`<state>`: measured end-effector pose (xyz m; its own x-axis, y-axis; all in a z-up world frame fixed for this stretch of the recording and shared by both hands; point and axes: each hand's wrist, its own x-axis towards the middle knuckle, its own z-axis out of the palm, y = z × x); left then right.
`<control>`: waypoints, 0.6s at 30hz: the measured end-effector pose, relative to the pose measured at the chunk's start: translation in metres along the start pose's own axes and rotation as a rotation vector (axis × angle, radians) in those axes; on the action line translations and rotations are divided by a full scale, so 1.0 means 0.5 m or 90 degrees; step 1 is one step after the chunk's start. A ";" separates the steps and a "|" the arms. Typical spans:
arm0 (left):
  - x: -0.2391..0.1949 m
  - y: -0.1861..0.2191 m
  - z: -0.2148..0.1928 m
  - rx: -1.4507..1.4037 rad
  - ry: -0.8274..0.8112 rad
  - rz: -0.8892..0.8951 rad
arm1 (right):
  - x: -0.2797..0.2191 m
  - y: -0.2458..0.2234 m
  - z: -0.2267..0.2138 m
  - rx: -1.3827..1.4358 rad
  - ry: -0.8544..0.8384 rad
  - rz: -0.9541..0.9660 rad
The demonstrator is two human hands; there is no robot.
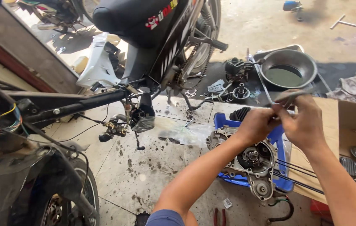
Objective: The person sits on the floor of a motorcycle repair shop and works on a disassembled engine crankcase resting in a blue tray. They use a long metal rod to press and seat components inside the crankcase, tap it with a hammer, use pliers and a screwdriver on small parts, and reach into a nearby box of parts.
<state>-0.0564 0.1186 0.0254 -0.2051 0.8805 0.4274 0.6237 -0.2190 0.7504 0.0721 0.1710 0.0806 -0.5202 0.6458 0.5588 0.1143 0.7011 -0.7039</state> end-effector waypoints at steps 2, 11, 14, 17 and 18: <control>0.001 -0.008 0.004 0.002 -0.002 -0.008 | 0.000 -0.016 -0.001 0.039 -0.046 0.051; -0.001 -0.003 0.003 0.040 0.009 0.017 | -0.002 0.016 -0.003 -0.122 0.036 -0.093; 0.000 -0.007 0.004 0.008 0.011 0.013 | -0.002 -0.023 -0.003 -0.051 -0.013 -0.003; 0.000 -0.009 0.003 0.024 0.020 -0.001 | -0.008 -0.019 -0.008 0.077 -0.060 0.027; -0.001 0.001 -0.001 0.023 0.013 -0.001 | -0.009 -0.007 -0.009 0.061 -0.024 -0.015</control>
<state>-0.0562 0.1178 0.0259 -0.2214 0.8717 0.4373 0.6503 -0.2022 0.7323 0.0780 0.1672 0.0827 -0.5541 0.6156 0.5603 0.0203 0.6829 -0.7302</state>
